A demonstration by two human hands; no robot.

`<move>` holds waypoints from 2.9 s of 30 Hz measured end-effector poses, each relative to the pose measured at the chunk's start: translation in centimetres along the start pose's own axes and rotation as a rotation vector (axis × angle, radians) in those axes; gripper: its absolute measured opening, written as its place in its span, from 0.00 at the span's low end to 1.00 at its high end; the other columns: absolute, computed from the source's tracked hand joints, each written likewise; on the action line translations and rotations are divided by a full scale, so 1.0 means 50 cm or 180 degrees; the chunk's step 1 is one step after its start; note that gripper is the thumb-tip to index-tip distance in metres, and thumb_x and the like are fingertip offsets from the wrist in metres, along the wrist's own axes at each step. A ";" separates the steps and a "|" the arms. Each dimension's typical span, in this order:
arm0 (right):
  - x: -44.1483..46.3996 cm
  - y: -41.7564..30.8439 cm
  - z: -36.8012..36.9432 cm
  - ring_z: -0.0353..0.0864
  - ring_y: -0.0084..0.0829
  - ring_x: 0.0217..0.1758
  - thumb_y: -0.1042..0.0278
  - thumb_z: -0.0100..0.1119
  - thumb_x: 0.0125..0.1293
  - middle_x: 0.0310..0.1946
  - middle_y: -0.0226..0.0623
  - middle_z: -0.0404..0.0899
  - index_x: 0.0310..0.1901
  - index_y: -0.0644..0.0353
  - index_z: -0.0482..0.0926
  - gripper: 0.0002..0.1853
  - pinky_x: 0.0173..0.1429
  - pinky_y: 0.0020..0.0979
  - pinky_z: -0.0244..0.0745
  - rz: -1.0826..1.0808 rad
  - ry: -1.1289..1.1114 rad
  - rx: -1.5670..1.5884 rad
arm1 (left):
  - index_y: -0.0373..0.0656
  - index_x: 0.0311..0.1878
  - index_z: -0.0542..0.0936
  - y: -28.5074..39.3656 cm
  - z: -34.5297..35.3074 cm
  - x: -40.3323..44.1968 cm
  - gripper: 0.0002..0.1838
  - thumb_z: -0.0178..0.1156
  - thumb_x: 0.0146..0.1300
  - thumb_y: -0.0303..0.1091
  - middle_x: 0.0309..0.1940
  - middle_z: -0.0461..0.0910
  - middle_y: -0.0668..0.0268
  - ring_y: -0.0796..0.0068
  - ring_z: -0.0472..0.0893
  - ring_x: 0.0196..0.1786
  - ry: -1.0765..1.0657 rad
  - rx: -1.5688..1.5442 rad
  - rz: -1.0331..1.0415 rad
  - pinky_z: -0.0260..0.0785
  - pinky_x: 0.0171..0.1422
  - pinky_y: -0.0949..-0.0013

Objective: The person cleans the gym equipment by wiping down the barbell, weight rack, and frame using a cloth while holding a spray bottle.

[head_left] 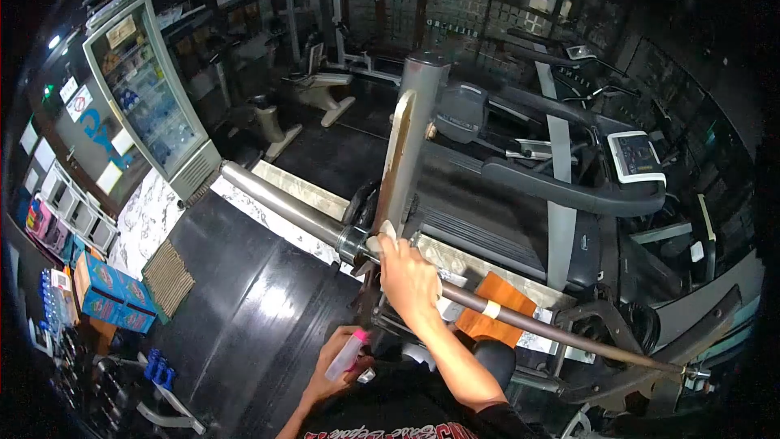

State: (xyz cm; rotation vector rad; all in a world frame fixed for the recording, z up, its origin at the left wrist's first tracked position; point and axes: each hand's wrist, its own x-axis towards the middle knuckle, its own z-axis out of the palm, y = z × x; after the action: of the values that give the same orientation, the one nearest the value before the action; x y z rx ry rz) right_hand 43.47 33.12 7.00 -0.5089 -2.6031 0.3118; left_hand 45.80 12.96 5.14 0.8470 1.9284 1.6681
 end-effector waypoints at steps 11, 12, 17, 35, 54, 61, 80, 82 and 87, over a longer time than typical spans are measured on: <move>-0.094 0.074 -0.119 0.82 0.28 0.38 0.77 0.46 0.66 0.39 0.41 0.81 0.49 0.65 0.76 0.12 0.45 0.29 0.76 0.0462 0.0358 0.2886 | 0.39 0.48 0.78 -0.028 -0.007 0.007 0.18 0.68 0.53 0.28 0.47 0.74 0.58 0.71 0.77 0.40 -0.0098 -0.0145 0.0069 0.69 0.43 0.70; -0.096 0.087 -0.121 0.81 0.27 0.39 0.75 0.45 0.68 0.38 0.40 0.81 0.48 0.66 0.75 0.11 0.44 0.28 0.74 0.0408 0.1051 0.2754 | 0.39 0.48 0.78 -0.033 -0.010 0.008 0.18 0.67 0.53 0.28 0.47 0.74 0.58 0.70 0.77 0.40 -0.0040 -0.0153 0.0110 0.69 0.43 0.70; -0.076 0.069 -0.088 0.76 0.44 0.53 0.71 0.57 0.58 0.49 0.41 0.79 0.52 0.54 0.77 0.18 0.58 0.43 0.70 -0.0477 0.0723 0.0865 | 0.39 0.48 0.78 -0.008 -0.032 0.015 0.18 0.67 0.53 0.30 0.46 0.75 0.59 0.68 0.77 0.43 -0.0010 -0.0196 -0.0406 0.69 0.46 0.69; -0.066 0.056 -0.045 0.78 0.27 0.38 0.66 0.56 0.65 0.43 0.33 0.78 0.54 0.56 0.74 0.16 0.39 0.30 0.75 0.0563 0.0989 0.1773 | 0.39 0.47 0.78 -0.021 -0.084 0.090 0.16 0.65 0.54 0.26 0.45 0.75 0.62 0.72 0.78 0.39 -0.0756 0.0171 0.0687 0.70 0.42 0.71; -0.072 0.016 -0.045 0.71 0.43 0.52 0.64 0.64 0.56 0.50 0.41 0.73 0.51 0.52 0.77 0.20 0.58 0.44 0.65 0.0622 0.0670 -0.0850 | 0.36 0.48 0.76 -0.041 -0.133 0.094 0.16 0.65 0.56 0.23 0.43 0.76 0.60 0.71 0.78 0.37 -0.1443 -0.0240 0.0907 0.72 0.38 0.73; -0.089 -0.004 -0.040 0.70 0.43 0.55 0.56 0.65 0.55 0.56 0.39 0.71 0.51 0.51 0.76 0.22 0.58 0.45 0.65 0.0715 0.0390 -0.0884 | 0.37 0.49 0.77 -0.053 -0.152 0.082 0.17 0.65 0.56 0.23 0.42 0.76 0.60 0.72 0.78 0.37 -0.1406 0.0033 0.0917 0.72 0.39 0.73; -0.215 0.096 -0.146 0.70 0.47 0.59 0.71 0.62 0.55 0.56 0.42 0.72 0.51 0.56 0.78 0.20 0.70 0.47 0.58 0.1315 0.0549 -0.0878 | 0.35 0.50 0.75 -0.061 -0.141 0.062 0.18 0.65 0.56 0.25 0.44 0.77 0.58 0.71 0.80 0.39 -0.1478 0.0074 0.0981 0.75 0.39 0.72; -0.217 0.082 -0.143 0.66 0.46 0.61 0.61 0.66 0.53 0.60 0.42 0.68 0.60 0.50 0.72 0.30 0.70 0.52 0.55 0.1052 0.0661 -0.1081 | 0.35 0.48 0.76 -0.061 -0.144 0.064 0.17 0.66 0.54 0.21 0.44 0.76 0.59 0.75 0.78 0.31 -0.1380 0.0072 0.1134 0.71 0.33 0.73; -0.238 0.122 -0.129 0.65 0.46 0.62 0.66 0.66 0.49 0.59 0.43 0.68 0.60 0.53 0.71 0.33 0.70 0.52 0.55 0.0811 0.0443 -0.1238 | 0.36 0.48 0.77 -0.065 -0.155 0.050 0.16 0.65 0.55 0.23 0.43 0.76 0.59 0.73 0.79 0.34 -0.1386 0.0138 0.0661 0.71 0.37 0.73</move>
State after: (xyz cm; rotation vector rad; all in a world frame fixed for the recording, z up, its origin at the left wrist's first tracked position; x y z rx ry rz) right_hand 58.20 34.64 5.98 -0.9629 -2.4678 -0.1521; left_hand 38.21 8.99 3.40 1.3406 1.6229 1.4043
